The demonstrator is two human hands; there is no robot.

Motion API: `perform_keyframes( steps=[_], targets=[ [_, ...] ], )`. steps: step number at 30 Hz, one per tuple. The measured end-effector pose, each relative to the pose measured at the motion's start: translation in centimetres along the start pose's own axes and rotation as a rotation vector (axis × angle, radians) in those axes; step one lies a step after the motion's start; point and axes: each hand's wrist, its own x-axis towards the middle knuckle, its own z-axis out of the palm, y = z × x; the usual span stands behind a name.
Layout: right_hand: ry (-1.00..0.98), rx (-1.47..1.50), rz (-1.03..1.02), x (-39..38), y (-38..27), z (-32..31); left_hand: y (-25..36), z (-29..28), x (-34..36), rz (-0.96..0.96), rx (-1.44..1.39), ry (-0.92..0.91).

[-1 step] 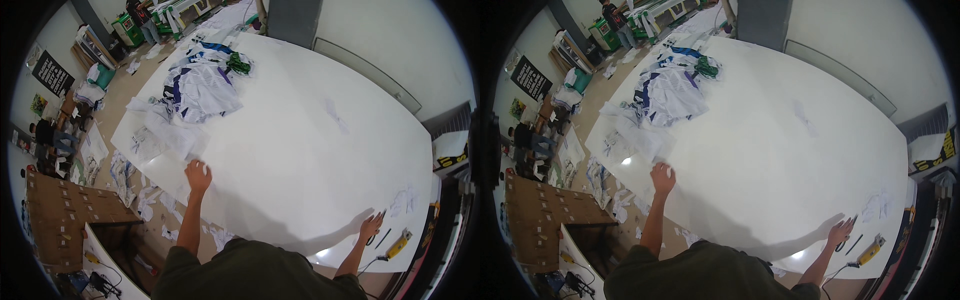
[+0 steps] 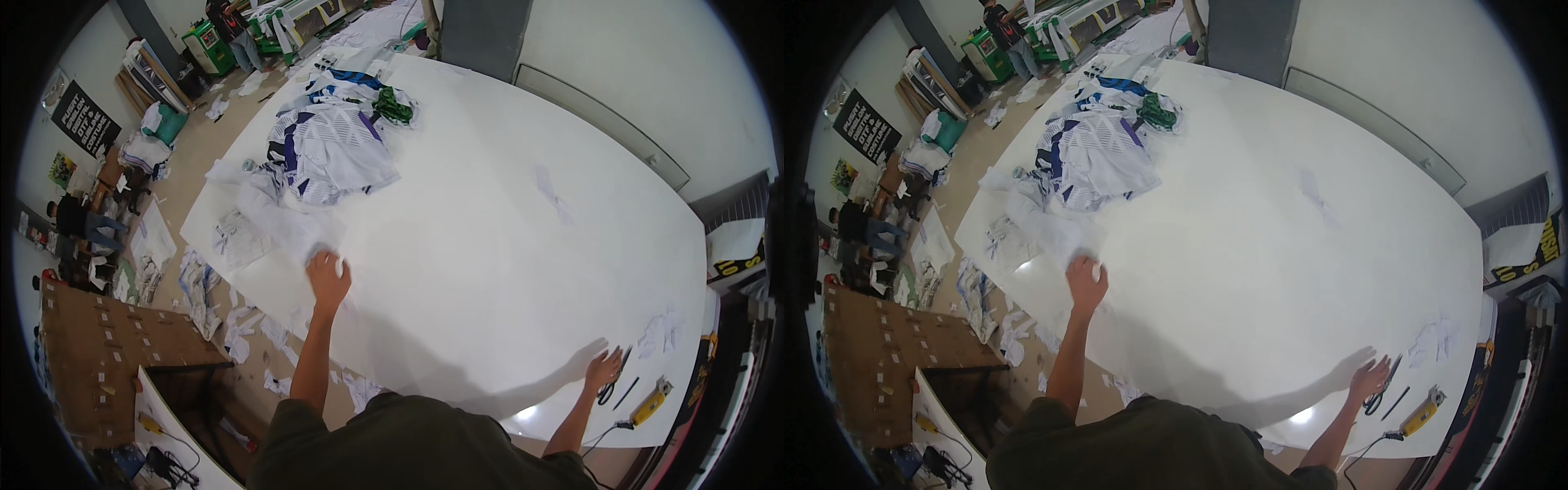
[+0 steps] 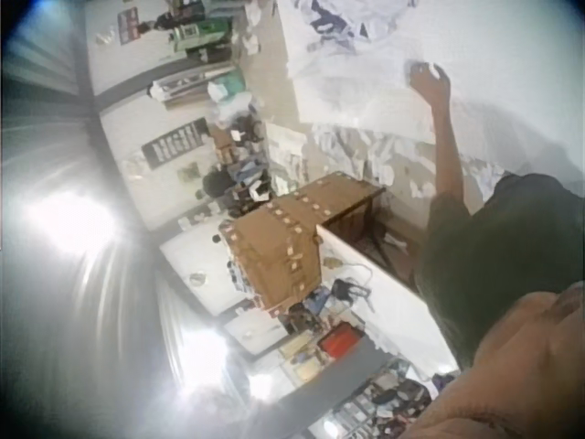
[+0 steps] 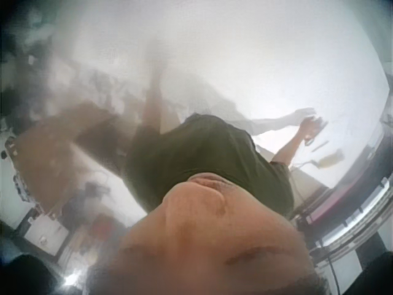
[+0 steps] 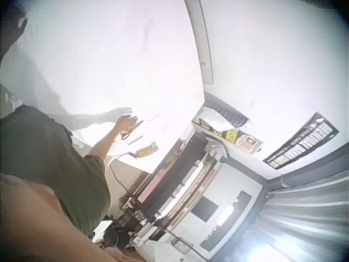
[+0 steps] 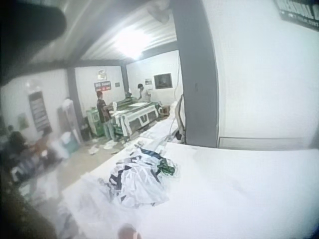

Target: The person uses a yellow electric cutter to trim a white fabric piece on a table. They then fold the fabric, mark it with a pen, and use scissors to cut along the marked lines. The person repeats this process with a patterned fabric, using a template to guide the cuts.

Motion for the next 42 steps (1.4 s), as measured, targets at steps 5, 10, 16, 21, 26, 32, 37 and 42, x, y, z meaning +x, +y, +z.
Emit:
perform_keyframes(
  steps=[5, 10, 16, 21, 26, 32, 37, 42],
  targets=[
    [-0.017, 0.482, -0.301, -5.1, -19.2, 1.1, -0.7, 9.5, 21.6, 0.105, -0.061, 0.140],
    [-0.221, 0.772, -0.632, -9.6, -41.4, -4.4, -5.4, 14.5, 34.5, 0.230, 0.205, 0.021],
    [-0.392, 1.082, -0.843, -6.7, -57.5, -7.9, -3.2, 7.6, 41.3, 0.347, -0.462, 0.013],
    [-0.118, 1.458, -1.014, -6.3, -75.9, -26.1, 6.5, -10.4, 45.4, 0.375, -0.641, -0.287],
    [-0.521, 1.370, -1.303, 1.5, -76.7, -32.8, 10.8, -21.2, 47.4, 0.698, -0.659, -0.266],
    [-0.348, 0.809, -1.153, 9.7, -61.0, -41.3, 8.9, -24.1, 45.6, 0.616, -0.218, -0.381],
    [-0.080, 0.645, -1.009, 17.8, -50.9, -41.5, 8.7, -15.4, 44.2, 0.383, -0.055, -0.516],
    [0.287, 0.657, -0.846, 22.8, -36.3, -41.7, 8.5, -9.9, 41.6, 0.431, -0.325, -0.357]
  ],
)
